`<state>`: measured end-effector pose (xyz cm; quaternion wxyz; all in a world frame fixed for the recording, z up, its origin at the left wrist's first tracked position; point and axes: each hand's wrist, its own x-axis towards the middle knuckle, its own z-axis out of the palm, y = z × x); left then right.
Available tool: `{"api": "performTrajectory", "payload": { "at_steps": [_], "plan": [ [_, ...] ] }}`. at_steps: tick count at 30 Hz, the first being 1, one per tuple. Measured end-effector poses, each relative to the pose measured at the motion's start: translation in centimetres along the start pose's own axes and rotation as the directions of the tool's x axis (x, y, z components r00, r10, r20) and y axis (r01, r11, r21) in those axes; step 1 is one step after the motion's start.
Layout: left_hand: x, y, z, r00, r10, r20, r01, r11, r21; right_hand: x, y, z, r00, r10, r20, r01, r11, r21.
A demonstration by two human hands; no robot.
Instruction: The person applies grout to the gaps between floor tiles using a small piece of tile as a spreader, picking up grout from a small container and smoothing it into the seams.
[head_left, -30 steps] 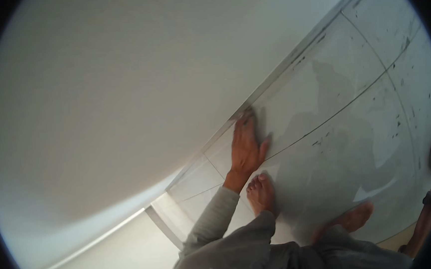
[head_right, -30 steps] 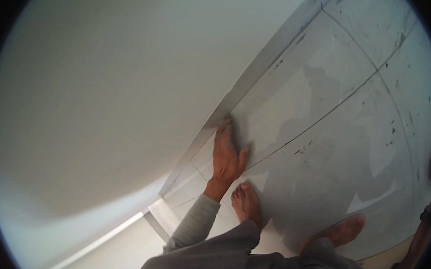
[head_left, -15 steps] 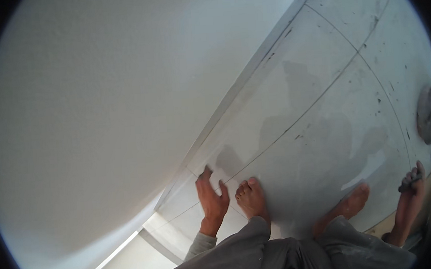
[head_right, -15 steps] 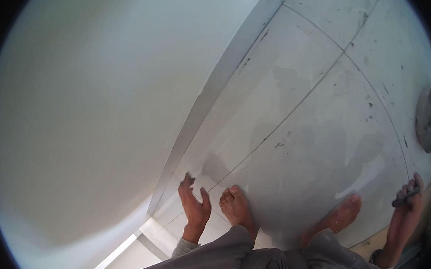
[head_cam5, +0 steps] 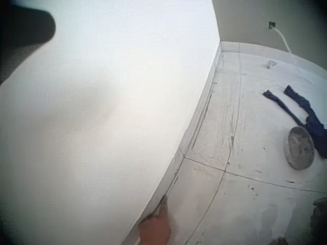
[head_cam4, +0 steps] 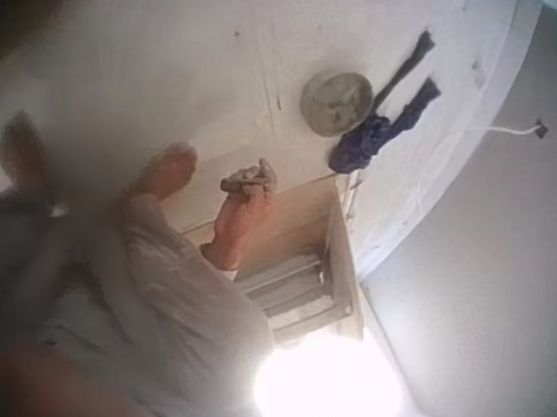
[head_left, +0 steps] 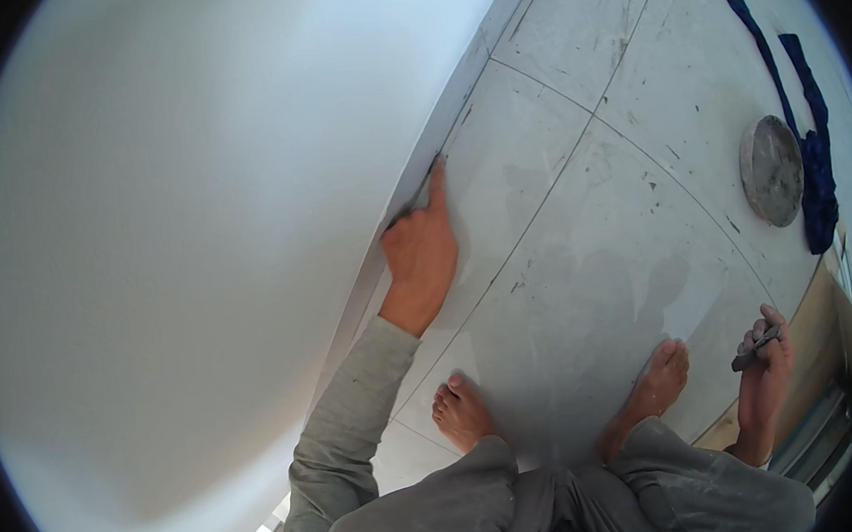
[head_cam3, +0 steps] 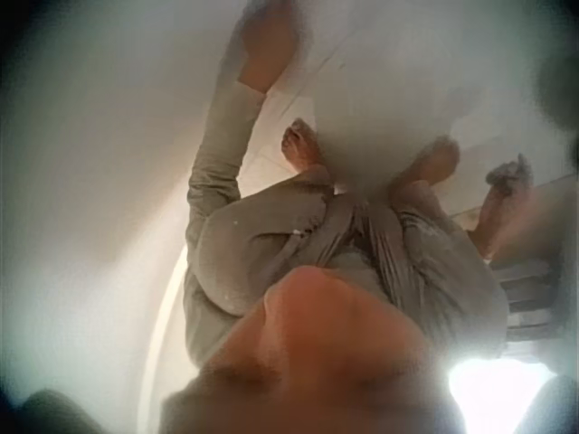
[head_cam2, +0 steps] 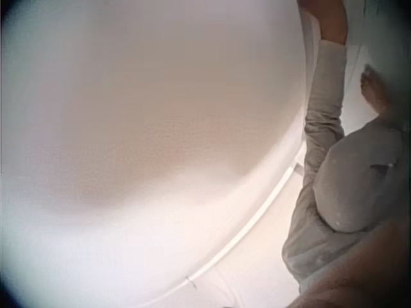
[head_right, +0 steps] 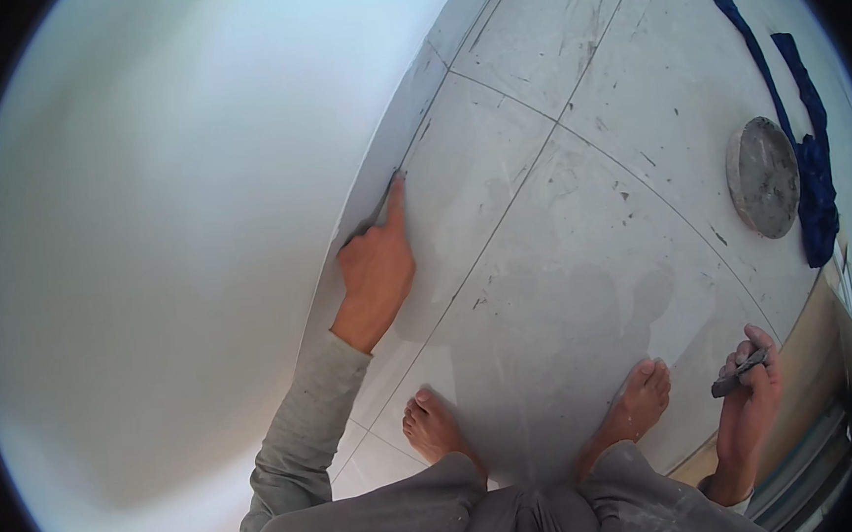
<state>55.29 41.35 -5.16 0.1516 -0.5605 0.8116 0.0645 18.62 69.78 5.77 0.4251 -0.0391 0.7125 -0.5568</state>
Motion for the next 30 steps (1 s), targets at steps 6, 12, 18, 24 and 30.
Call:
{"api": "performTrajectory", "payload": {
  "at_steps": [6,12,18,24,30],
  "plan": [
    [-7.2,-3.1,0.7,0.976,-0.1,0.194,0.113,0.992,-0.06,-0.4,-0.4,0.2,1.0,0.023,-0.002,-0.023,0.999,0.047],
    [-10.0,-3.5,0.4,0.914,-0.21,0.347,0.19,0.978,0.091,0.2,0.1,3.3,0.998,0.063,0.021,-0.062,0.997,-0.036],
    [-1.2,1.6,-1.3,0.99,0.138,-0.004,-0.137,0.99,0.016,8.8,3.2,-0.3,0.989,0.146,-0.016,-0.142,0.977,0.157],
    [-1.1,-0.8,2.8,0.976,0.206,-0.067,-0.187,0.958,0.216,19.0,0.8,-4.9,0.92,0.035,-0.39,-0.053,0.998,-0.035],
    [-7.6,-5.2,1.0,0.943,0.039,0.331,-0.066,0.995,0.072,21.9,-0.2,-7.6,0.897,-0.032,-0.441,-0.107,0.952,-0.285]
  ]
}}
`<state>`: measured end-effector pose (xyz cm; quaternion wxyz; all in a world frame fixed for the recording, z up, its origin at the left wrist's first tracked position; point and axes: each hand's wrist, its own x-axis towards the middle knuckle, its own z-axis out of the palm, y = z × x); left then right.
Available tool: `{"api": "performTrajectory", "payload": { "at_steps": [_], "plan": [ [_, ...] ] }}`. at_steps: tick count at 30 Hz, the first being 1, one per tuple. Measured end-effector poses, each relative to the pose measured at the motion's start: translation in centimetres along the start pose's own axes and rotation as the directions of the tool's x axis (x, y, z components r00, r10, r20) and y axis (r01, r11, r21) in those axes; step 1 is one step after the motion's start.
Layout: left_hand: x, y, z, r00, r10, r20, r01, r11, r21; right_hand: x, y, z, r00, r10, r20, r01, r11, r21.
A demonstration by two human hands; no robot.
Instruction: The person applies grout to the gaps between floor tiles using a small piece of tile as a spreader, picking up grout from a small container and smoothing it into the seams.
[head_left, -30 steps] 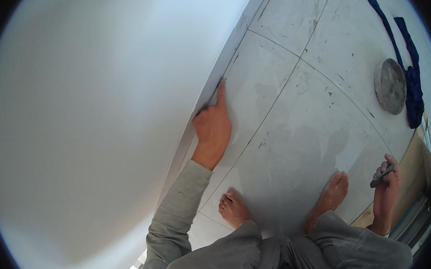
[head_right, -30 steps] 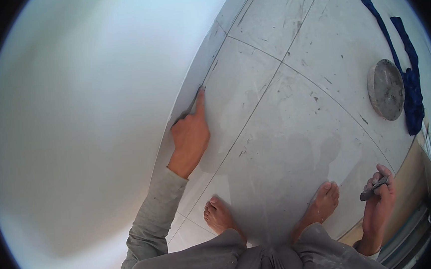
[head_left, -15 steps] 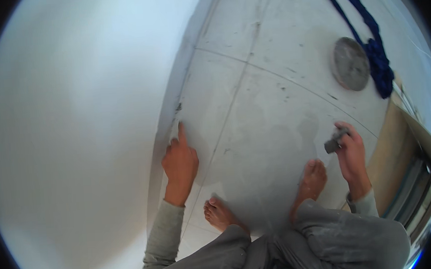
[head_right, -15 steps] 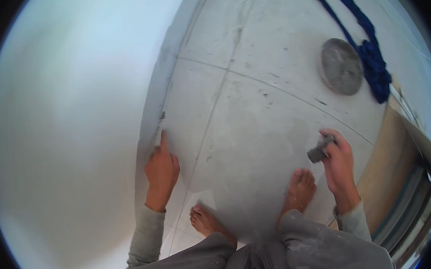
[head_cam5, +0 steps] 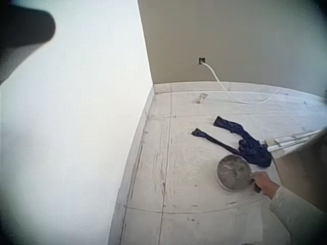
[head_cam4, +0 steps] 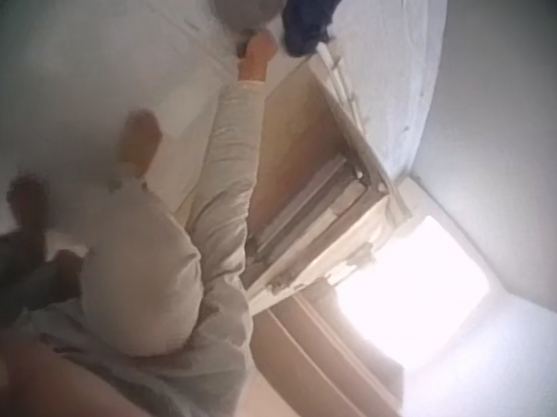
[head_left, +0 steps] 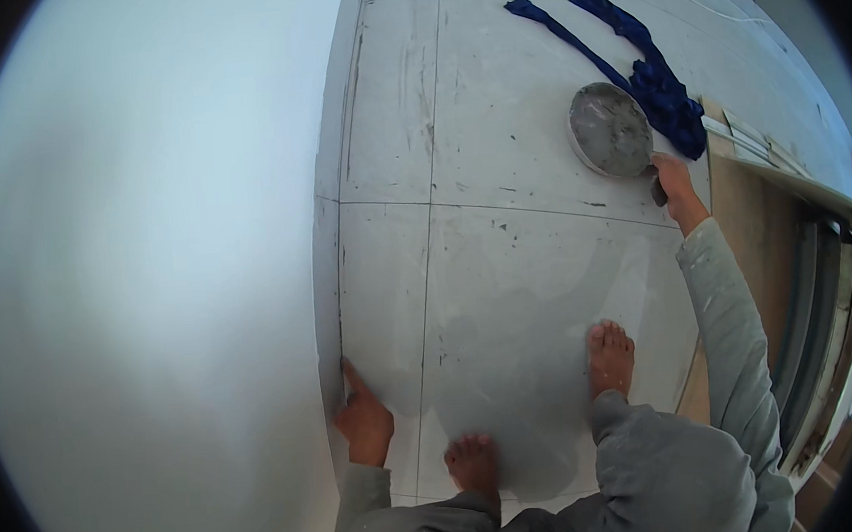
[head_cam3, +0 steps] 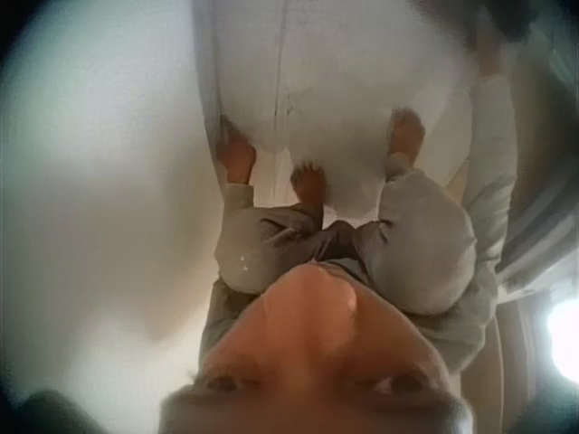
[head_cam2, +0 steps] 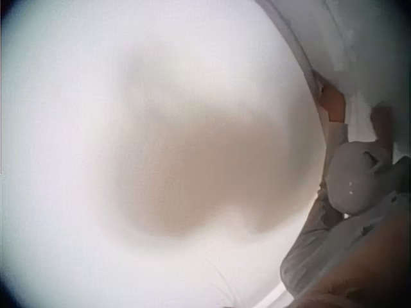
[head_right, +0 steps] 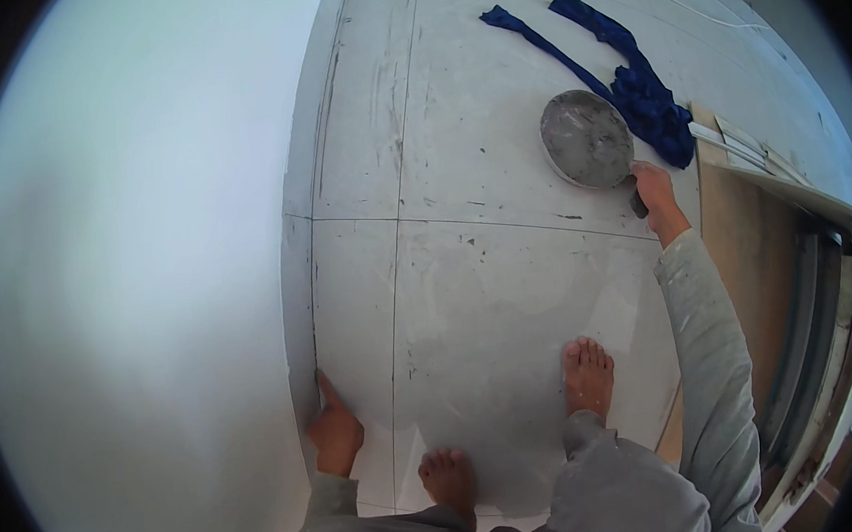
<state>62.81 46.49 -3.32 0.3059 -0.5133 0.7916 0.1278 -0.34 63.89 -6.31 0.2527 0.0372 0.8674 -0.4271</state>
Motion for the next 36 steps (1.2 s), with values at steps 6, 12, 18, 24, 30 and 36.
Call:
{"api": "performTrajectory", "payload": {
  "at_steps": [6,12,18,24,30,36],
  "plan": [
    [-5.1,-1.9,2.9,0.868,-0.154,0.472,0.295,0.925,-0.239,-1.4,0.6,-0.3,0.986,-0.156,-0.054,0.152,0.986,-0.07],
    [-7.2,-4.3,3.0,0.908,-0.055,0.416,0.231,0.893,-0.386,-3.7,-1.2,3.4,0.994,-0.087,-0.068,0.079,0.991,-0.105],
    [-4.7,6.0,-8.1,0.957,0.28,-0.075,-0.287,0.882,-0.374,-3.3,-1.4,0.6,0.982,-0.046,-0.181,0.014,0.985,-0.174],
    [2.1,20.0,-11.8,0.545,0.612,-0.573,-0.818,0.538,-0.205,-6.5,1.6,0.9,0.978,-0.153,-0.139,0.149,0.988,-0.038],
    [-1.8,29.1,-10.0,0.392,0.795,-0.464,-0.867,0.487,0.102,-18.9,7.8,1.0,0.976,-0.218,-0.006,0.214,0.965,-0.15],
    [-7.6,25.6,-0.7,0.482,0.807,-0.341,-0.8,0.564,0.205,-31.4,13.4,-1.4,0.993,-0.085,0.082,0.082,0.996,0.042]
  ]
}}
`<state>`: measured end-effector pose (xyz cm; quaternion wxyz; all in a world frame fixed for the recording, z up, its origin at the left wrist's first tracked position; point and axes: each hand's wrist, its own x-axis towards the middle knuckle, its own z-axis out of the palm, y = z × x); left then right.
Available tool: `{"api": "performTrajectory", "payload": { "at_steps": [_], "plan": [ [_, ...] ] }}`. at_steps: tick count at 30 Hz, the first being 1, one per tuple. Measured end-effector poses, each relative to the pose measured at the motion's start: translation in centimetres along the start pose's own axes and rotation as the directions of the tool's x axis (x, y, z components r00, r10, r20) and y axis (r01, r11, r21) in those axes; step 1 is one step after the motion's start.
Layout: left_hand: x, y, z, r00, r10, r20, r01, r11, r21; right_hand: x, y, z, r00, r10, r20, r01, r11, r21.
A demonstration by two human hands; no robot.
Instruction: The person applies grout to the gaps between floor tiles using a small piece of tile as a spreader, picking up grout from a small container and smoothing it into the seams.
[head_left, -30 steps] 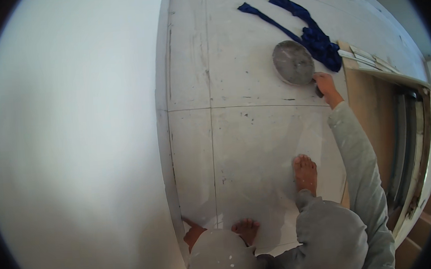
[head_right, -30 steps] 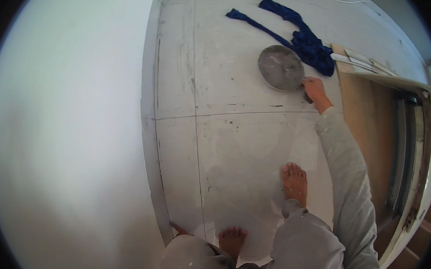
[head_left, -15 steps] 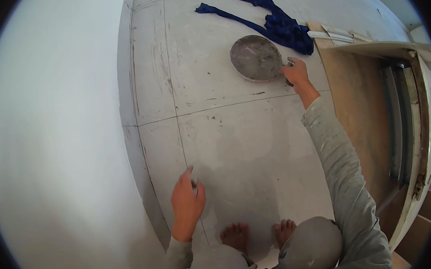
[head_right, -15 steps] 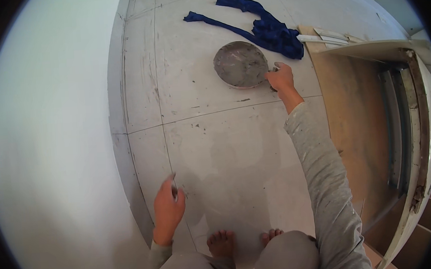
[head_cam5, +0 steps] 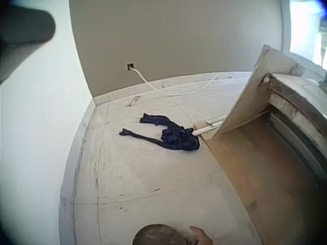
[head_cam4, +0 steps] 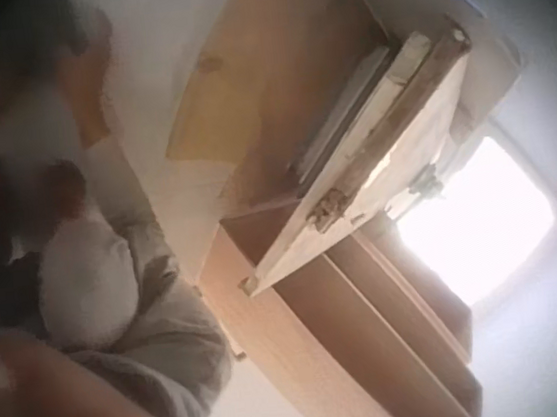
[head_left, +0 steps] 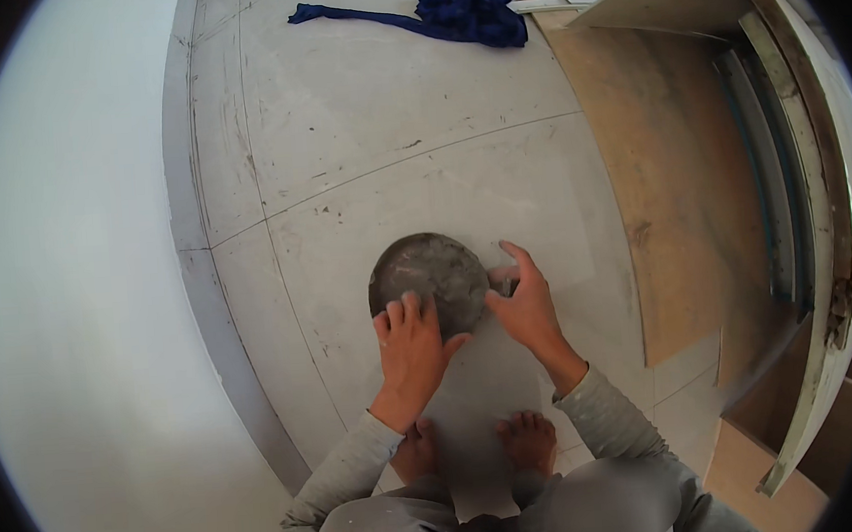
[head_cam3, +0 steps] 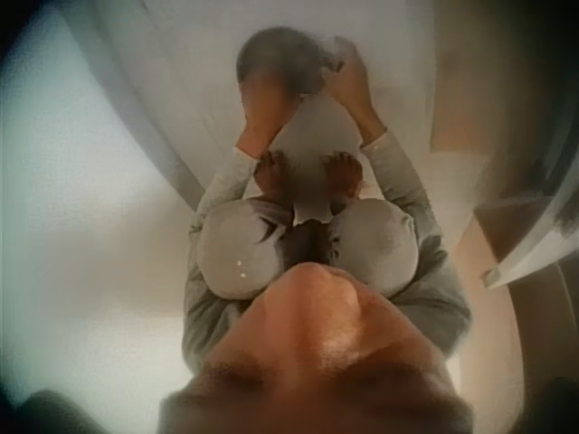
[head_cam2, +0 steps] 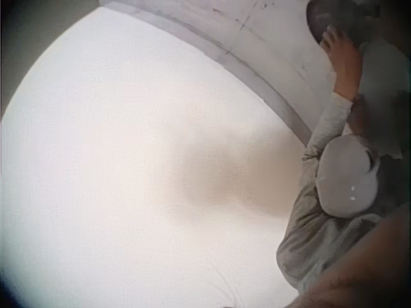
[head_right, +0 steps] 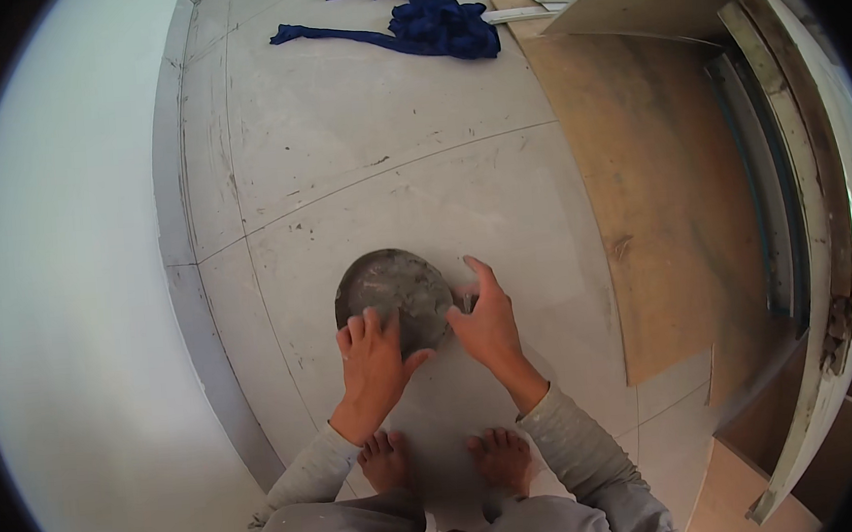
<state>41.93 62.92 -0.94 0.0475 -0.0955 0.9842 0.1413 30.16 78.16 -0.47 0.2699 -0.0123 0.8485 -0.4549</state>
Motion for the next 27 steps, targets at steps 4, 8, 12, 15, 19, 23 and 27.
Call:
{"api": "performTrajectory", "payload": {
  "at_steps": [4,8,12,15,19,23,27],
  "plan": [
    [-6.6,1.4,0.8,0.997,-0.011,0.071,0.012,1.0,-0.014,-5.2,5.0,0.1,0.996,-0.011,0.091,0.007,0.998,0.055],
    [-9.1,1.8,2.0,0.998,-0.001,0.064,-0.001,1.0,0.029,-8.0,4.2,-1.2,0.958,0.17,0.231,-0.232,0.934,0.272],
    [-9.8,2.4,3.0,1.0,-0.006,-0.003,0.006,0.998,-0.07,-8.1,5.8,-1.7,0.95,0.217,0.224,-0.299,0.838,0.457],
    [-10.5,3.0,4.5,0.995,-0.003,-0.103,0.004,1.0,0.014,-7.9,4.6,-2.0,0.967,0.149,0.205,-0.236,0.823,0.517],
    [-10.7,2.5,5.0,0.995,-0.029,-0.095,0.025,0.999,-0.038,-7.2,2.7,-1.9,0.969,0.085,0.231,-0.197,0.831,0.521],
    [-10.8,2.4,5.0,0.995,-0.035,-0.097,0.034,0.999,-0.01,-6.8,0.0,-1.4,0.951,0.001,0.31,-0.197,0.773,0.603],
    [-10.8,2.5,4.9,0.993,-0.029,-0.112,0.037,0.997,0.063,-5.9,-0.2,-1.4,0.905,0.019,0.424,-0.335,0.646,0.686]
  ]
}}
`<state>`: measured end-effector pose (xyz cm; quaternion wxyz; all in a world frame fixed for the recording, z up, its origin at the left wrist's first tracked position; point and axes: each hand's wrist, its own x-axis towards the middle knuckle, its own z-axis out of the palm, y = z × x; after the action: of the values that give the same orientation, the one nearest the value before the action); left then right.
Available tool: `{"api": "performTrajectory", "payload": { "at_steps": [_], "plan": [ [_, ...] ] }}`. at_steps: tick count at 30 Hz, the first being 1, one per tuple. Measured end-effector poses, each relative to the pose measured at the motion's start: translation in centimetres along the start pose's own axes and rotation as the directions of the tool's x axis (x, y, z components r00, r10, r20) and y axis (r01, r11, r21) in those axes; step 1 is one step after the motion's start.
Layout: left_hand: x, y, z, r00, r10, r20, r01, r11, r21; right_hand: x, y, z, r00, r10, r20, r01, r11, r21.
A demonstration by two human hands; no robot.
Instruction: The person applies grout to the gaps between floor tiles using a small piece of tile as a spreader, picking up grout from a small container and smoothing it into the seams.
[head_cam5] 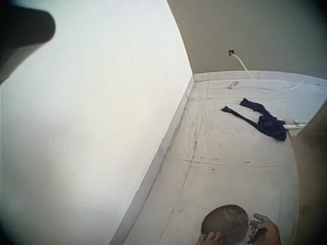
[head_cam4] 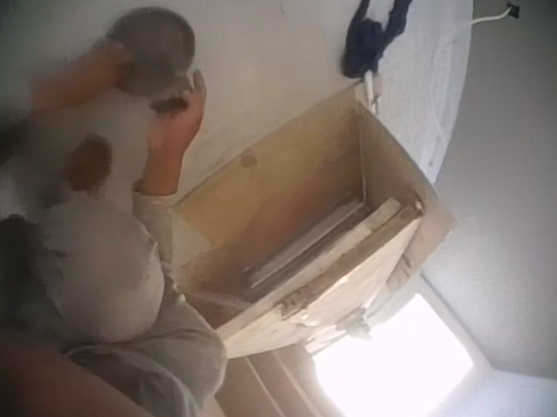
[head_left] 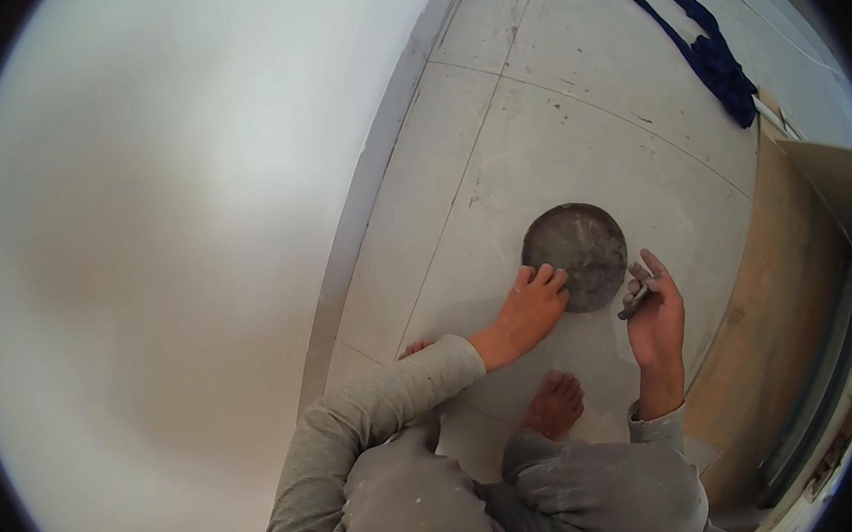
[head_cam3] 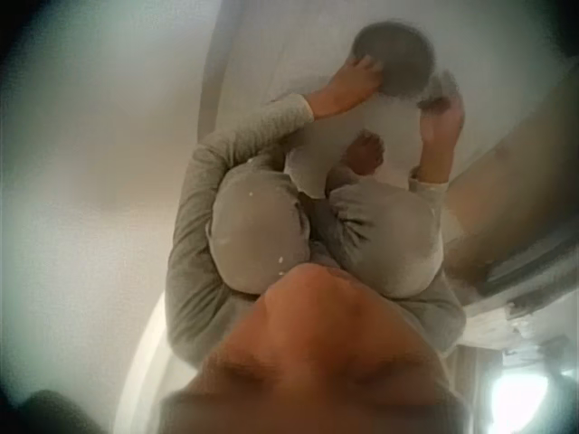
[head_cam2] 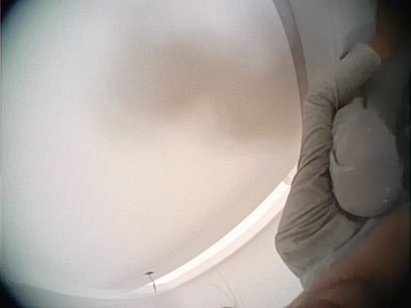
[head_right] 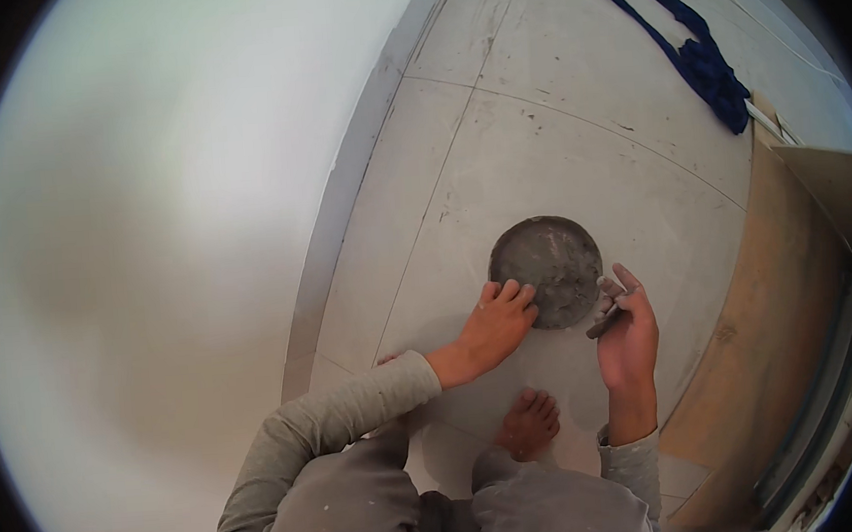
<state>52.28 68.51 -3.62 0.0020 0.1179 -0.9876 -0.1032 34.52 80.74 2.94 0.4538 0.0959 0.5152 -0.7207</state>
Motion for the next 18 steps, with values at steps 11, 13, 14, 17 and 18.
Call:
{"api": "performTrajectory", "payload": {
  "at_steps": [11,13,14,17,18],
  "plan": [
    [-3.0,-2.4,-3.1,0.945,-0.316,-0.086,0.132,0.607,-0.783,-0.3,1.6,1.6,0.993,0.112,0.035,-0.098,0.958,-0.271],
    [-3.6,-1.8,-3.8,0.896,-0.441,-0.051,0.121,0.354,-0.927,-0.5,2.5,2.8,0.991,0.127,0.042,-0.102,0.92,-0.377],
    [-4.2,-1.8,-4.5,0.896,-0.439,-0.069,0.071,0.295,-0.953,-1.0,3.3,3.4,0.984,0.171,0.058,-0.139,0.923,-0.36],
    [-6.3,-0.9,-4.6,0.902,-0.415,-0.119,0.008,0.291,-0.957,-2.5,4.3,5.2,0.942,0.312,0.124,-0.266,0.918,-0.294],
    [-7.1,-0.7,-4.5,0.911,-0.381,-0.159,-0.016,0.353,-0.936,-3.0,4.7,5.8,0.902,0.391,0.181,-0.344,0.906,-0.246]
  ]
}}
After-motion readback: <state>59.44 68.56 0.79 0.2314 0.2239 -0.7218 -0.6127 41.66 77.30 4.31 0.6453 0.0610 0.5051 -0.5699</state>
